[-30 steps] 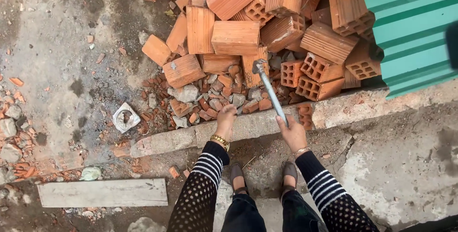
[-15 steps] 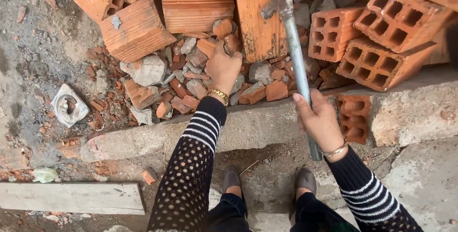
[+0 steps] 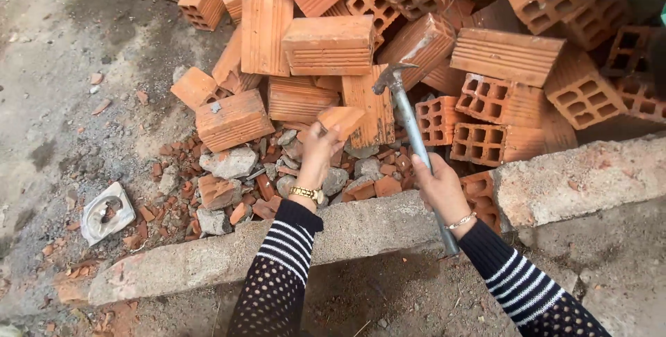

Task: Use a hammer to break bricks into smaller pieces at a construction site.

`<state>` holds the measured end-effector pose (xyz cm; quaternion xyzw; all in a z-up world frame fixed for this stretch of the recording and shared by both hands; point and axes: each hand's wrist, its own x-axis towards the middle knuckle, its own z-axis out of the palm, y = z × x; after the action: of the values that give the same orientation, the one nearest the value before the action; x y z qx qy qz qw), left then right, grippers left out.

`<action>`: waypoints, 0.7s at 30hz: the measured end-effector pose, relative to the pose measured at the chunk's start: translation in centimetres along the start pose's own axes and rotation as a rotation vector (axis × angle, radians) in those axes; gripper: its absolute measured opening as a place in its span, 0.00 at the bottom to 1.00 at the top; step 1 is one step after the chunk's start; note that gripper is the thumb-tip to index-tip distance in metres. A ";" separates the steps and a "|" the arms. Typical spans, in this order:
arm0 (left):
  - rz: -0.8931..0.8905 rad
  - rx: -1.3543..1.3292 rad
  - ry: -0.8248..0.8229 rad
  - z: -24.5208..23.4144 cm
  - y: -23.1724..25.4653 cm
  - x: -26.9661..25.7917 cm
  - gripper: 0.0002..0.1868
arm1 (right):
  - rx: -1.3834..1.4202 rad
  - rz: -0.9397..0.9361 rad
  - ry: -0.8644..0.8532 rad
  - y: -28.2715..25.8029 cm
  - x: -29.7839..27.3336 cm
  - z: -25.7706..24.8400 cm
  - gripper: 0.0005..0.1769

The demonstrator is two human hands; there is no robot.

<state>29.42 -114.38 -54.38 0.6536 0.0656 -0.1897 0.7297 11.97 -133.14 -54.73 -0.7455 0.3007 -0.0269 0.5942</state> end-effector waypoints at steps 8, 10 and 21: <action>0.068 -0.212 0.326 3.2 -11.6 5.1 0.15 | -0.415 -0.171 0.091 -0.8 -3.5 1.3 0.22; 0.037 -0.237 0.324 2.8 -13.0 6.4 0.14 | -0.517 -0.167 0.054 1.0 -2.1 2.1 0.24; -0.058 0.211 -0.239 -7.7 -4.4 0.2 0.17 | -0.513 -0.130 0.030 -1.2 -6.1 0.4 0.22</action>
<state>29.15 -107.23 -59.56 0.6971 -0.0233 -0.2929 0.6540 7.61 -129.71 -51.85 -0.8891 0.2579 0.0013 0.3782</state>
